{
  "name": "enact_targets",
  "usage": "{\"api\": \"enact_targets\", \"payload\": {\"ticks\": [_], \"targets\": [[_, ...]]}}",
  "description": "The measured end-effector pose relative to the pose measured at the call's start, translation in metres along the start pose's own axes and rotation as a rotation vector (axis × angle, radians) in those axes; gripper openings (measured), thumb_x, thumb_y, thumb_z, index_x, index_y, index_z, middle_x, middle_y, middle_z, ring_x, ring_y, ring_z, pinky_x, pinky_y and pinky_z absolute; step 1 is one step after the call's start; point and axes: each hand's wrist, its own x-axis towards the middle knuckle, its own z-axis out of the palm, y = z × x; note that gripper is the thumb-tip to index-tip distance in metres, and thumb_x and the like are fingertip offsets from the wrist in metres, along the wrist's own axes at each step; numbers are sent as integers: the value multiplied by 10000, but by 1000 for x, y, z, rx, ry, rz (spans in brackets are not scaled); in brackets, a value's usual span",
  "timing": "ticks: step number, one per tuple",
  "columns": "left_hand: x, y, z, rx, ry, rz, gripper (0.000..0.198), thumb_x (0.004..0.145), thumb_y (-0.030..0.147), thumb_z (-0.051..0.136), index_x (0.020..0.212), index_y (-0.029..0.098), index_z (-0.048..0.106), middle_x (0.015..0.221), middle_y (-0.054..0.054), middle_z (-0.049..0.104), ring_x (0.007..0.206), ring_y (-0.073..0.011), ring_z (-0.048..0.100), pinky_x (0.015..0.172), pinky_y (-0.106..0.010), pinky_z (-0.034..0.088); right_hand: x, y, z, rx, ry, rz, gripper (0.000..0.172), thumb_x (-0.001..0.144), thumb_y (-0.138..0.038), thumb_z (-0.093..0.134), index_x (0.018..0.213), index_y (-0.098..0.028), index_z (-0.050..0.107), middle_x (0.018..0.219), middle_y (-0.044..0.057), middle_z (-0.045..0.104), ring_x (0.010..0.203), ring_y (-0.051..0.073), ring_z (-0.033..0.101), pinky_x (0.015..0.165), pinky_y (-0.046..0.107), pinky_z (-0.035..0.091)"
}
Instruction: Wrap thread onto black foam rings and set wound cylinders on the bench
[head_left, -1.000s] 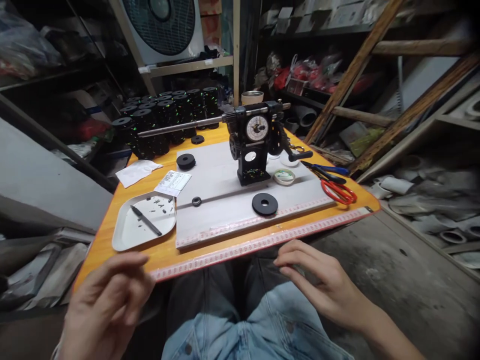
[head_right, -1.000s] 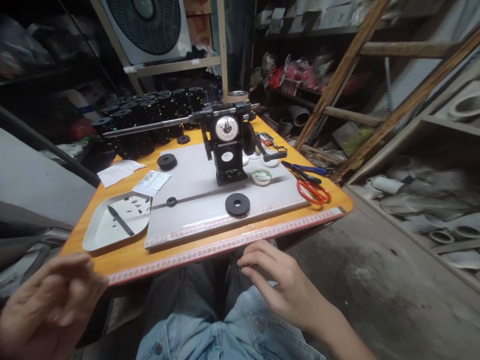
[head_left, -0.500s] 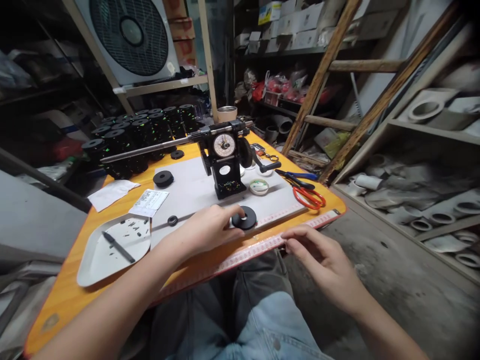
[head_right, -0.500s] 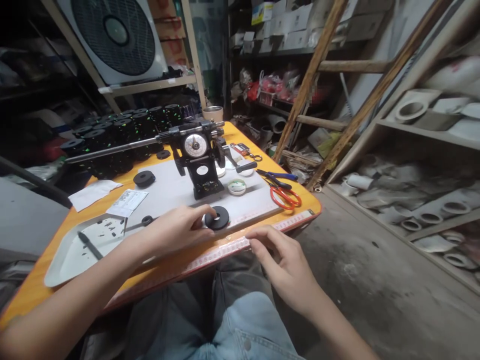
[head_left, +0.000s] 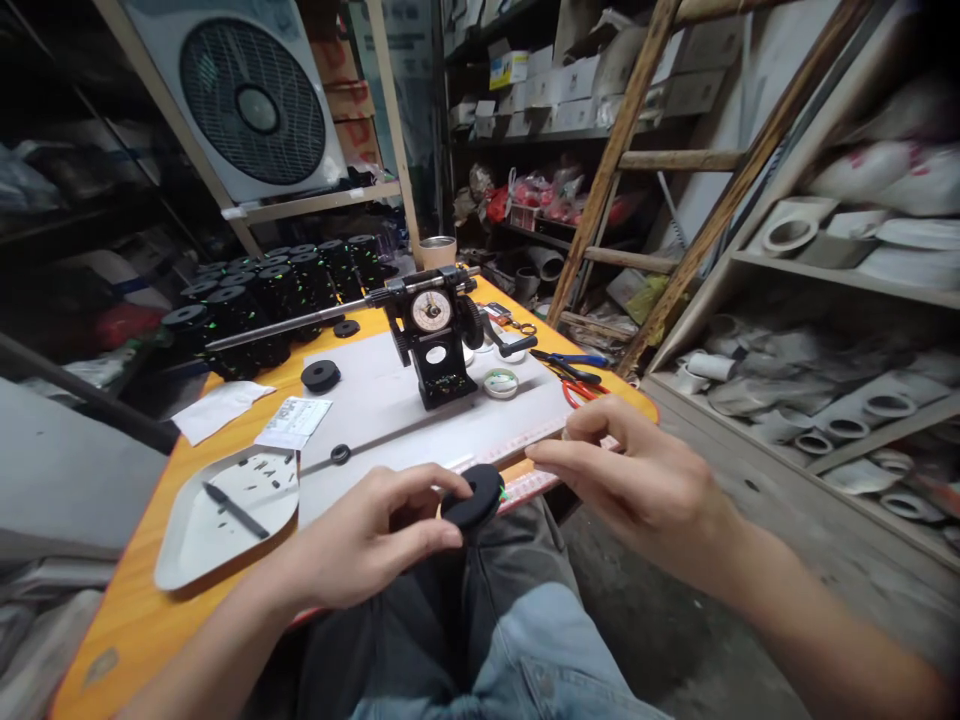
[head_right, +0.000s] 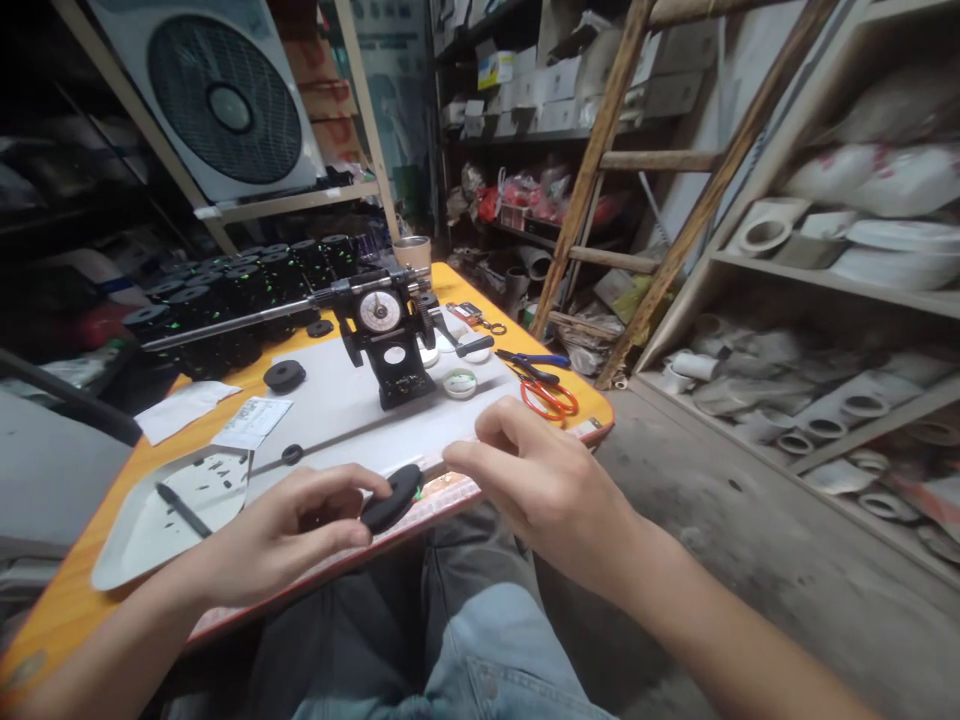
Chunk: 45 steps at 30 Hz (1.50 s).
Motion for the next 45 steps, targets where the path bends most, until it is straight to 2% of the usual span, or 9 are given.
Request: {"api": "enact_targets", "payload": {"ticks": [5, 9, 14, 17, 26, 31, 34, 38, 45], "targets": [[-33, 0, 16, -428, 67, 5, 276, 825, 412, 697, 1031, 228, 687, 674, 37, 473, 554, -85, 379, 492, -211, 288, 9, -15, 12, 313, 23, 82, 185, 932, -62, 525, 1002, -178, 650, 978, 68, 583, 876, 151, 591, 752, 266, 473], [-47, -6, 42, -857, 153, 111, 251, 785, 414, 746, 988, 275, 701, 568, 67, 448, 429, -34, 300, 414, -177, 224, 8, -38, 40, 660, -15, 366, 99, 945, -174, 568, 924, -193, 663, 828, 17, 669, 746, 126, 616, 664, 230, 478], [-46, -8, 70, -1169, 573, 244, 242, 732, 416, 794, 899, 259, 716, 578, 55, 501, 431, -13, 269, 435, -155, 243, -1, -71, 66, 778, -52, 543, 143, 940, -265, 588, 969, -202, 714, 789, 13, 710, 599, 111, 601, 574, 223, 472], [-44, -8, 76, -1202, 725, 262, 214, 731, 372, 805, 901, 271, 722, 580, 68, 501, 431, -3, 215, 430, -135, 231, -2, -82, 70, 698, -54, 450, 161, 938, -208, 582, 1040, -196, 705, 859, 32, 722, 720, 135, 650, 692, 242, 498], [-49, -4, 73, -1190, 838, 249, 221, 709, 360, 821, 877, 269, 711, 511, 94, 417, 433, -25, 221, 411, -128, 225, 3, -99, 71, 589, -159, 237, 201, 966, -101, 471, 1018, -175, 651, 844, 41, 659, 775, 150, 616, 705, 248, 478], [-56, -10, 68, -829, 1034, 35, 252, 702, 336, 823, 867, 203, 688, 552, 69, 499, 469, -47, 368, 442, -139, 308, 0, -102, 63, 383, -164, 81, 209, 996, -129, 423, 1071, -132, 617, 848, 72, 664, 751, 168, 624, 644, 249, 481], [-60, -14, 63, -579, 960, -97, 252, 733, 341, 786, 892, 183, 671, 575, 60, 505, 529, -85, 425, 494, -181, 350, -2, -97, 52, 254, -190, 16, 207, 1007, -150, 412, 1054, -141, 613, 833, 67, 652, 747, 174, 616, 643, 260, 475], [-66, -13, 54, -407, 678, -204, 235, 770, 359, 743, 875, 165, 661, 557, 74, 445, 533, -94, 379, 500, -213, 293, 1, -86, 34, 163, -272, -85, 183, 1005, -166, 432, 1033, -157, 612, 852, 63, 634, 764, 170, 586, 632, 261, 433], [-74, -5, 52, -694, 320, -280, 181, 674, 200, 763, 770, 162, 615, 483, 103, 420, 474, -67, 295, 465, -213, 201, 13, -70, 22, 200, -272, -94, 196, 1003, -183, 439, 977, -159, 632, 811, 52, 596, 700, 156, 520, 608, 269, 383]]}}
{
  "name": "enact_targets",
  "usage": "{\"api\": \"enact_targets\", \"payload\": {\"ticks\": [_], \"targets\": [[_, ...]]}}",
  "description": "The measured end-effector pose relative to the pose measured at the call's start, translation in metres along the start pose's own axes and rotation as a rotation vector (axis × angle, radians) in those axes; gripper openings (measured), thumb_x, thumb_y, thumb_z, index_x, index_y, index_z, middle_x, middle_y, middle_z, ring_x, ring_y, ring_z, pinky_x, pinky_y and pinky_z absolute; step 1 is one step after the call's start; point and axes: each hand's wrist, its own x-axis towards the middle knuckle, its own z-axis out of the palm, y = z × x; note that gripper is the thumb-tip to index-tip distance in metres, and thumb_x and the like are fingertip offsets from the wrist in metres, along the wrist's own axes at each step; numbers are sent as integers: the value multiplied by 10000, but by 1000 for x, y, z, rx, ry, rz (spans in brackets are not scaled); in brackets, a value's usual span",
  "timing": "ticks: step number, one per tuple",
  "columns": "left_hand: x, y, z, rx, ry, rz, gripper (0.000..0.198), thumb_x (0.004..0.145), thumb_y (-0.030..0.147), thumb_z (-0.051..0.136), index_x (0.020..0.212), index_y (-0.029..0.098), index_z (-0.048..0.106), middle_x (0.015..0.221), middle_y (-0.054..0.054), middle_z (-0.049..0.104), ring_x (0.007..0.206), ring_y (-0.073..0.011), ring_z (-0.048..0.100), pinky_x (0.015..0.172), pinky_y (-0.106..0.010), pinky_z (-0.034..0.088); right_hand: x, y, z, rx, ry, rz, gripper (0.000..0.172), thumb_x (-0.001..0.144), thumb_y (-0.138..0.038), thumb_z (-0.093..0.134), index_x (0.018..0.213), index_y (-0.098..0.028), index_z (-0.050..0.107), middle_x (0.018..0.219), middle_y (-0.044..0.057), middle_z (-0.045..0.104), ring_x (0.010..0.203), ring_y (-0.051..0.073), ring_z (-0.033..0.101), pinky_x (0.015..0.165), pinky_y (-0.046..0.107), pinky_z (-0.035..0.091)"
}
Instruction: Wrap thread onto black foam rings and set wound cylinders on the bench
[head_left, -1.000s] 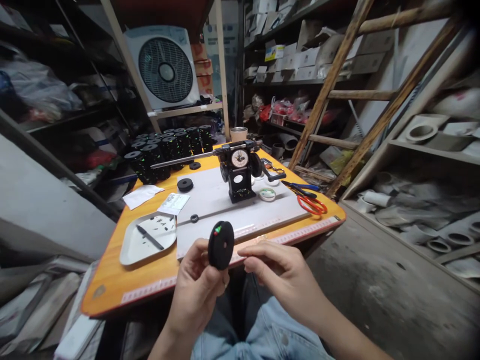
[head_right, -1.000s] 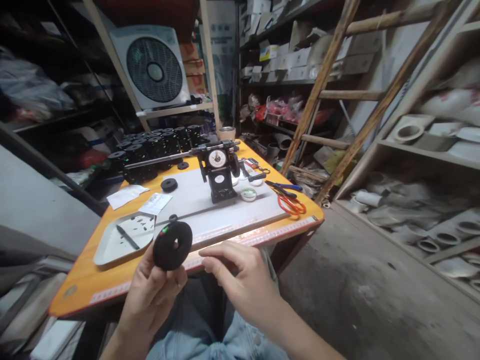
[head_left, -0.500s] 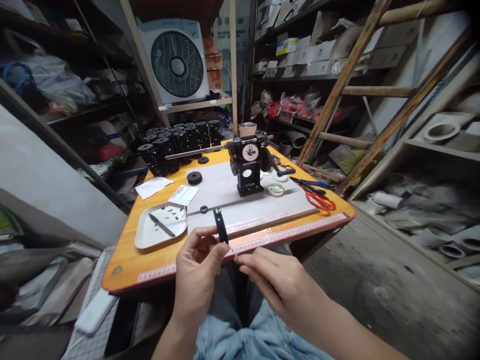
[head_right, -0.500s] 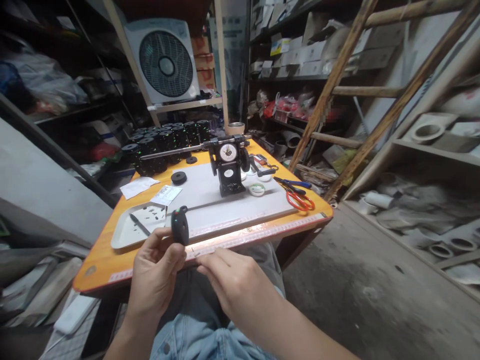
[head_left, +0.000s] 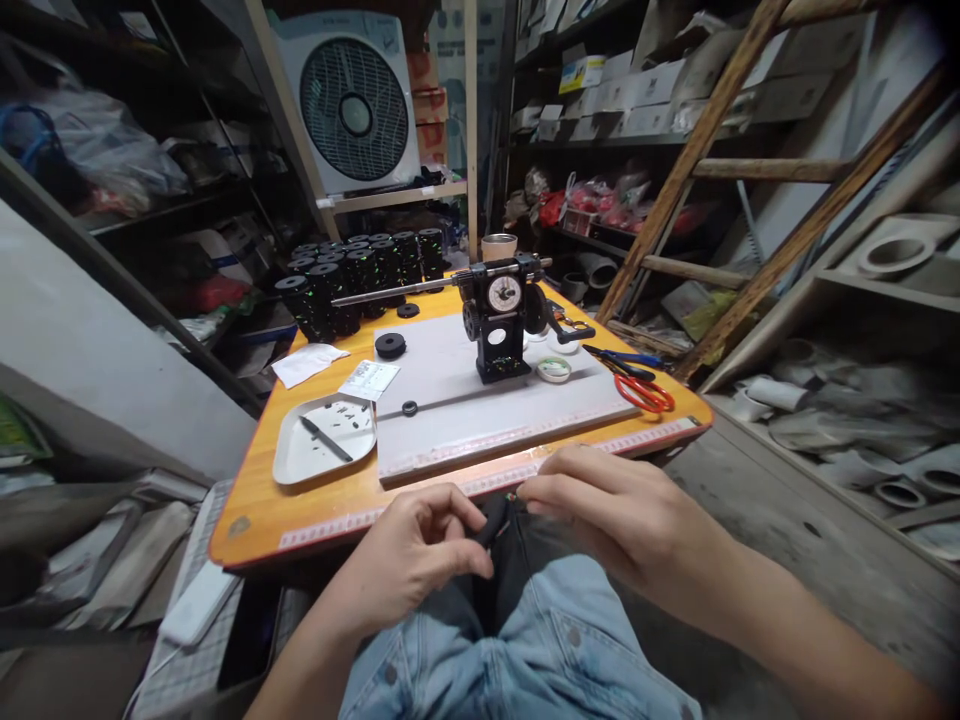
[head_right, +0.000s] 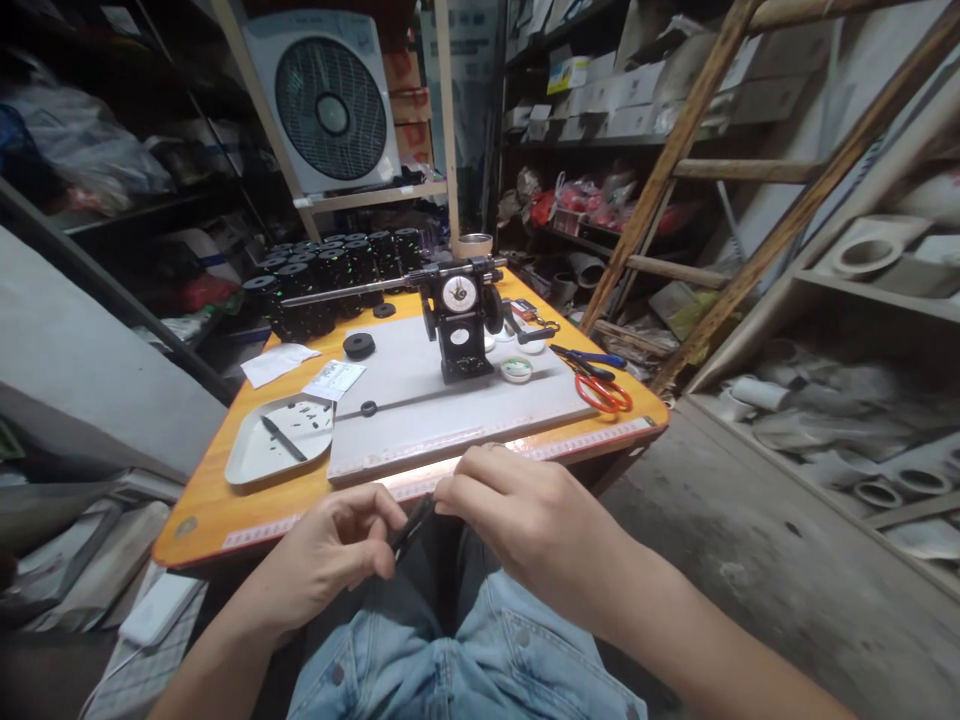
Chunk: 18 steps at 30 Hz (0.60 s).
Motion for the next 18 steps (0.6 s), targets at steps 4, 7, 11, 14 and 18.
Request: {"api": "enact_targets", "payload": {"ticks": [4, 7, 11, 14, 18], "targets": [[-5, -1, 2, -132, -83, -72, 202, 598, 109, 753, 729, 168, 612, 424, 93, 481, 412, -56, 305, 436, -205, 189, 1, 4, 3, 261, 25, 143, 196, 997, -188, 449, 948, -169, 638, 862, 52, 575, 765, 150, 537, 669, 264, 420], [-8, -5, 1, -201, -136, -86, 234, 586, 127, 797, 741, 165, 626, 435, 90, 483, 410, -48, 298, 435, -203, 202, -2, 5, 11, 654, 61, 333, 239, 981, -254, 496, 802, -171, 630, 870, 40, 543, 751, 130, 535, 647, 245, 441], [-13, -13, 2, -175, -211, -56, 312, 641, 224, 819, 886, 167, 634, 493, 103, 425, 442, -45, 262, 442, -206, 186, -7, 2, 24, 1525, 25, 587, 298, 926, -360, 573, 732, -135, 596, 961, 48, 545, 491, 22, 455, 346, 138, 242], [-19, -16, 8, -54, -231, -12, 336, 660, 145, 767, 938, 183, 582, 523, 106, 404, 474, -54, 278, 455, -203, 187, -6, -1, 31, 1880, 1, 638, 258, 892, -307, 621, 720, -115, 607, 893, 60, 610, 382, -10, 419, 276, 108, 159], [-25, -22, 13, 47, -197, 36, 352, 654, 77, 678, 949, 205, 535, 577, 90, 402, 516, -70, 293, 462, -204, 194, -2, -3, 35, 2074, 84, 672, 235, 882, -270, 648, 712, -109, 631, 755, 32, 619, 365, -13, 405, 270, 72, 218]]}}
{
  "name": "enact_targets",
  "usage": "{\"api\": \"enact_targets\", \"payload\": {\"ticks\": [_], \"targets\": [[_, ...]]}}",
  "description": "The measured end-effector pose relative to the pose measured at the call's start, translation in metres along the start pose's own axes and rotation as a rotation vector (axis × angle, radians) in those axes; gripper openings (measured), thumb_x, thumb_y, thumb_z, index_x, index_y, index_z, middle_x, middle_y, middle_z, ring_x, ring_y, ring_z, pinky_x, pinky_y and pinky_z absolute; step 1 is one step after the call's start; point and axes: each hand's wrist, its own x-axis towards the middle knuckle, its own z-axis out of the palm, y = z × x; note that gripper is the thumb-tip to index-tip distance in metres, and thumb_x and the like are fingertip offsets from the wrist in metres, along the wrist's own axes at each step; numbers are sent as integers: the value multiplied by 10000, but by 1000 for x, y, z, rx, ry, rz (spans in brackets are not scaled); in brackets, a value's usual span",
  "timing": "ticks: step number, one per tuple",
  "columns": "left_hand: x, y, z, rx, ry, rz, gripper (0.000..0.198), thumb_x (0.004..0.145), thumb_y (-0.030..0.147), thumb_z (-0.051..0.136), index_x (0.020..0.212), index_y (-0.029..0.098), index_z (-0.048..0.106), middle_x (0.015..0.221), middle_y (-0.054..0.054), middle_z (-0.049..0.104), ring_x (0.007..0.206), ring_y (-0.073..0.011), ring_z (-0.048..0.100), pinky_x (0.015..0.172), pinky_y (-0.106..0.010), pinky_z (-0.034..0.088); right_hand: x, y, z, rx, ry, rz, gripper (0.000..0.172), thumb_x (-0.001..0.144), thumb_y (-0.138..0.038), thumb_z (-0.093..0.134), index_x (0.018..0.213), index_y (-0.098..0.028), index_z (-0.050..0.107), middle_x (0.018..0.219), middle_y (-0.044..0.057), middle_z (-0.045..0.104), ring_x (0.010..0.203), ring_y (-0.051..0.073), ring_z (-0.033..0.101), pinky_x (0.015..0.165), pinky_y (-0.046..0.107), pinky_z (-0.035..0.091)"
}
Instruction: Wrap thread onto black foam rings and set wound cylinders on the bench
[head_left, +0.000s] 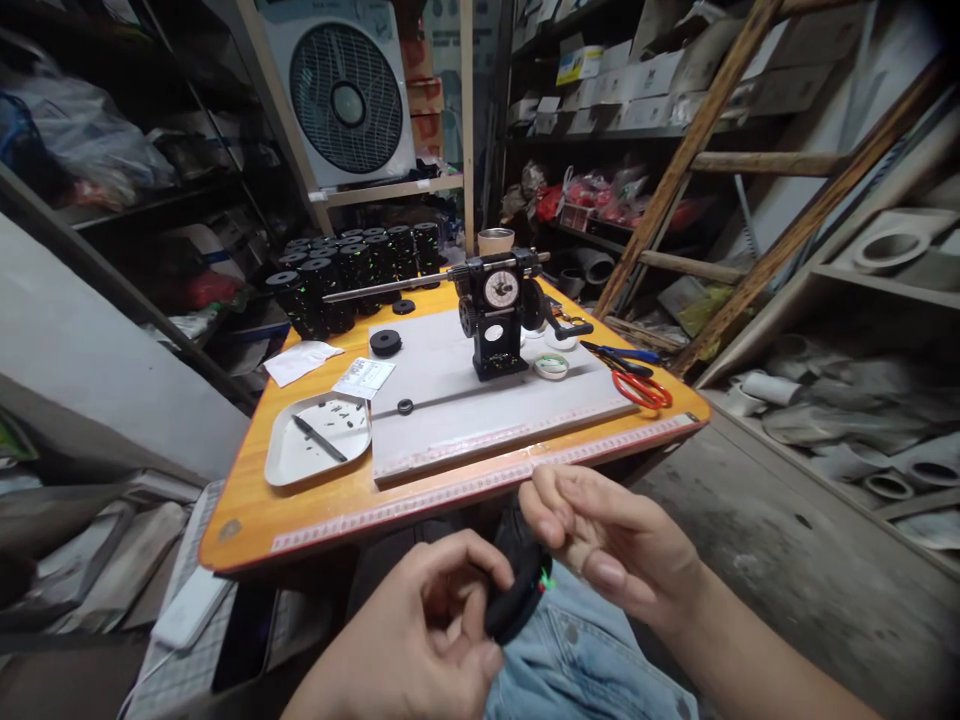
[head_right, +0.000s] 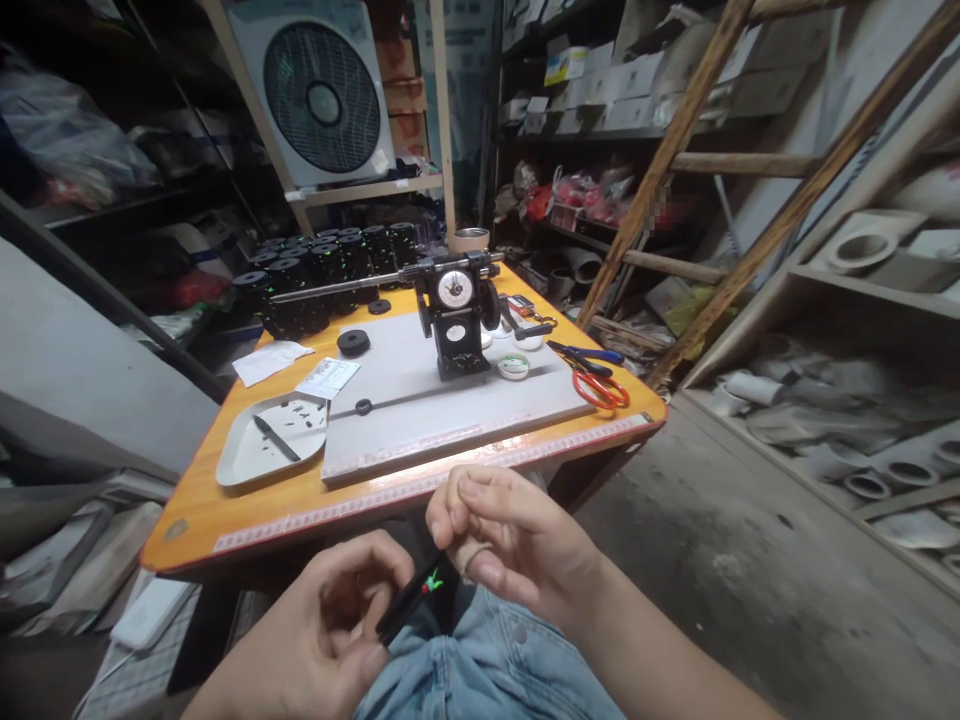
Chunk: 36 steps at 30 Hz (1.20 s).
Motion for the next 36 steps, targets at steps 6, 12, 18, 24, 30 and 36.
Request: {"api": "enact_targets", "payload": {"ticks": [6, 12, 18, 24, 30, 36], "targets": [[4, -20, 2, -98, 7, 71, 293, 728, 256, 729, 896, 214, 493, 677, 52, 397, 593, -96, 299, 500, -211, 232, -1, 7, 3, -2, 155, -66, 263, 851, -318, 695, 695, -130, 597, 704, 0, 577, 409, 5, 424, 320, 68, 318], [11, -26, 9, -201, 59, 106, 430, 711, 511, 763, 941, 215, 552, 683, 36, 436, 589, -105, 340, 543, -226, 287, -2, 18, 6, -288, 219, -257, 260, 871, -343, 673, 725, -134, 621, 730, 5, 560, 507, 48, 517, 407, 114, 404], [8, -19, 10, -26, 316, 14, 287, 666, 369, 814, 874, 211, 696, 651, 25, 516, 609, -135, 430, 603, -248, 366, -3, 21, 1, -244, 203, -200, 262, 874, -357, 671, 735, -140, 619, 738, 1, 561, 494, 44, 517, 403, 117, 397], [-6, -24, 0, 132, 386, 30, 217, 744, 289, 732, 960, 288, 758, 799, -14, 664, 734, -180, 553, 694, -258, 423, -8, 13, -3, -153, 95, -46, 264, 891, -340, 648, 733, -137, 592, 739, 2, 570, 399, 7, 433, 327, 104, 265], [-4, -23, 10, 97, 553, 221, 176, 832, 393, 657, 830, 262, 775, 756, -26, 690, 656, -161, 549, 662, -266, 437, -19, 16, 7, -646, 79, -239, 302, 949, -350, 572, 746, -131, 618, 741, 13, 531, 530, 55, 465, 465, 179, 342], [16, -38, 37, -297, 723, 166, 377, 736, 591, 706, 848, 232, 731, 656, 2, 571, 592, -128, 460, 534, -236, 394, -13, 39, 5, -500, 263, -435, 288, 951, -364, 559, 751, -163, 612, 765, 6, 522, 533, 63, 437, 481, 196, 343]]}}
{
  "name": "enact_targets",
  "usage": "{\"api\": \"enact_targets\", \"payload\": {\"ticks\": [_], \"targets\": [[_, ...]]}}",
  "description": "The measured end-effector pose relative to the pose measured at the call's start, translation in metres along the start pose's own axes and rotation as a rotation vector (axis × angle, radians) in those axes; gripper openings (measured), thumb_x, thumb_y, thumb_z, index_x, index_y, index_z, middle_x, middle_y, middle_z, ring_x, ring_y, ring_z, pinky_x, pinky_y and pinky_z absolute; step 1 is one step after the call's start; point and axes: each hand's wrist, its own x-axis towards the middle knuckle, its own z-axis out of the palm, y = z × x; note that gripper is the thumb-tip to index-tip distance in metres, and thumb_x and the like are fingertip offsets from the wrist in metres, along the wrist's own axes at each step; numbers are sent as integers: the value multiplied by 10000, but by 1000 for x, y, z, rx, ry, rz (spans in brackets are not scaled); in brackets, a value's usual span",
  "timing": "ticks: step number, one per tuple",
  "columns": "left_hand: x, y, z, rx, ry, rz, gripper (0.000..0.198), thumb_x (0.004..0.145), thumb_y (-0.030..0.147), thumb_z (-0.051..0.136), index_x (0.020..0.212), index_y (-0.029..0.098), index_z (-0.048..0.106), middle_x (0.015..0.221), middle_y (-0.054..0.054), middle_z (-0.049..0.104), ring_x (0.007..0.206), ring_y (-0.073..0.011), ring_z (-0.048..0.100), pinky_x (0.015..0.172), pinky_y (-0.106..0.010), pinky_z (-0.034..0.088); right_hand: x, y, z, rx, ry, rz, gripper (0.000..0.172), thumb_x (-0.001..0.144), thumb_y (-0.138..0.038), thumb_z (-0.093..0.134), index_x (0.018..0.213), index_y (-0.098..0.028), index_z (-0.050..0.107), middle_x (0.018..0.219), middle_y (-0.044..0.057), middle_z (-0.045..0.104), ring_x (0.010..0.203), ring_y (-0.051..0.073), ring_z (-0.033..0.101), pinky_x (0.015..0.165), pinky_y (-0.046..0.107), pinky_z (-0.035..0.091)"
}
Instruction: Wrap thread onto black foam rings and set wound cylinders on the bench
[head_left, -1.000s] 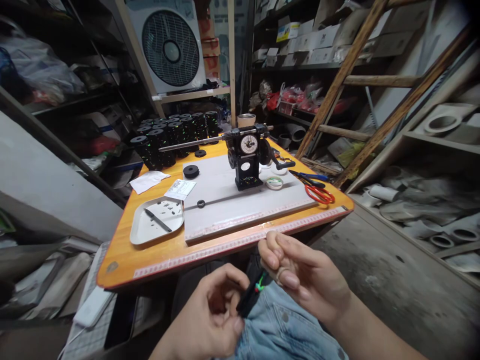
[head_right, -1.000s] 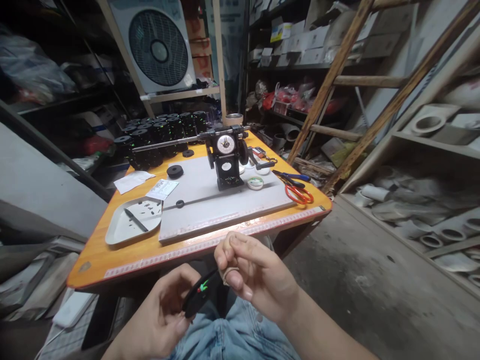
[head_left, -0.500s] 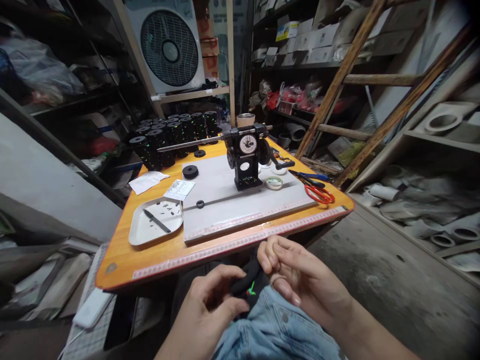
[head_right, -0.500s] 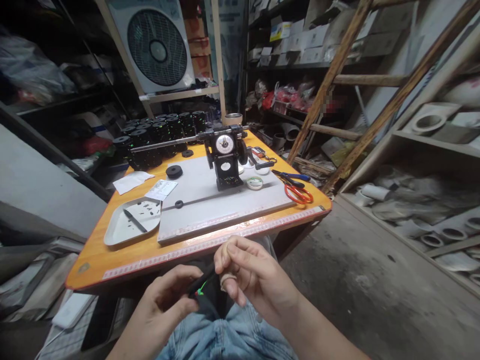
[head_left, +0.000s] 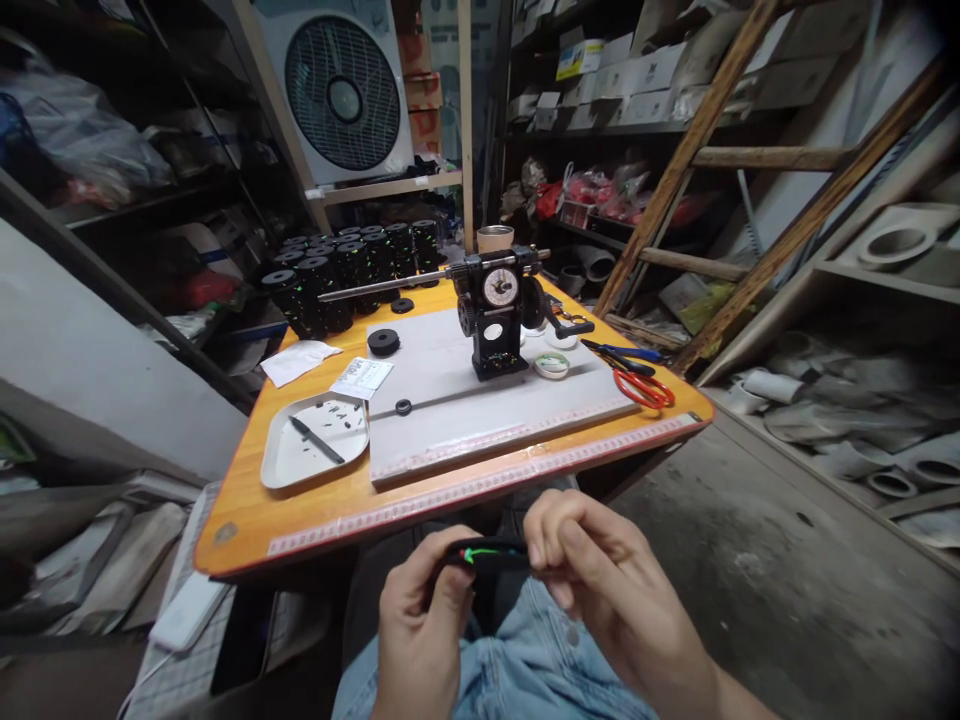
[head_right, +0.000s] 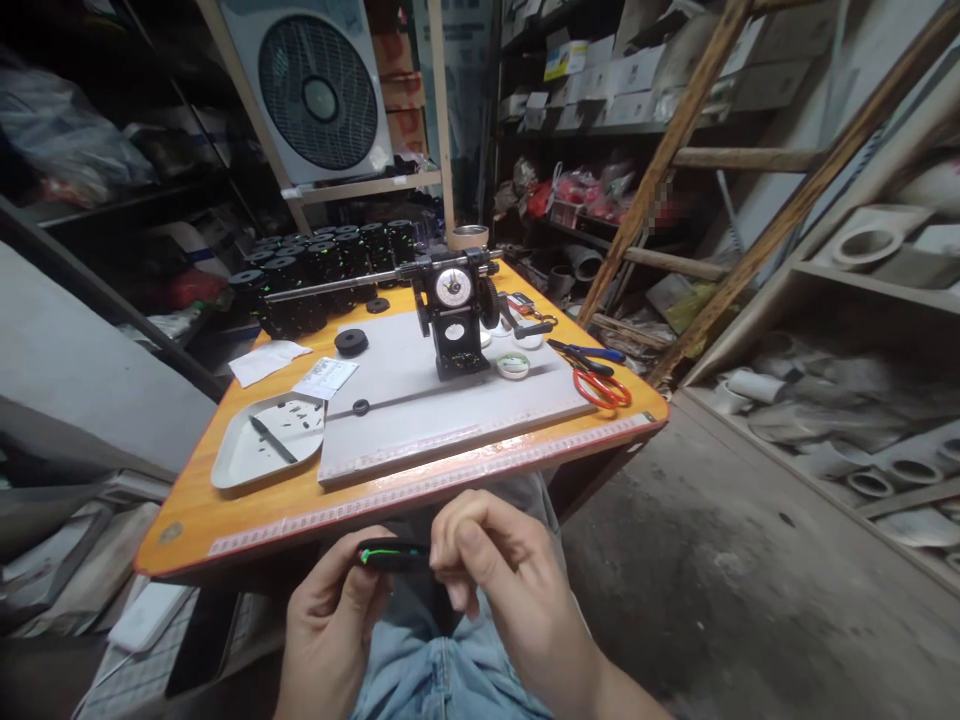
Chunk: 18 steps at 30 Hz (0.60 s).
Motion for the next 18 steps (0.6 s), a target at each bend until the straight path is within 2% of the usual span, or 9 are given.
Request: {"api": "enact_targets", "payload": {"ticks": [3, 6, 9, 14, 18], "targets": [[2, -8, 6, -191, 72, -105, 396, 670, 560, 780, 843, 211, 705, 697, 13, 577, 561, -86, 443, 495, -194, 356, 4, 5, -3, 203, 21, 149, 265, 936, -361, 575, 767, -162, 620, 786, 7, 540, 493, 40, 412, 420, 158, 294], [6, -9, 4, -306, 26, -113, 356, 710, 508, 778, 791, 181, 663, 554, 65, 446, 467, -33, 316, 459, -153, 277, 4, 3, -14, 243, -54, 211, 285, 960, -352, 511, 776, -157, 608, 896, 59, 619, 451, 38, 438, 357, 152, 259], [11, -9, 0, -357, -13, -77, 352, 765, 502, 736, 749, 166, 635, 466, 111, 270, 440, -30, 195, 446, -153, 228, 1, -2, -26, 76, -21, 101, 328, 981, -371, 460, 751, -163, 568, 980, 94, 650, 489, 68, 505, 363, 167, 285], [15, -9, -2, -372, -6, -35, 373, 768, 508, 730, 715, 158, 613, 445, 116, 253, 435, -35, 163, 419, -162, 186, -1, -13, -33, -229, 155, -72, 248, 993, -366, 467, 871, -202, 607, 941, 36, 622, 554, 69, 523, 432, 170, 354], [16, -1, 1, -396, -44, -31, 379, 764, 499, 738, 681, 165, 579, 441, 115, 265, 434, -39, 176, 418, -165, 207, 5, -21, -26, -318, 106, -121, 209, 994, -375, 470, 1060, -250, 624, 908, 25, 607, 675, 116, 578, 502, 193, 424]]}}
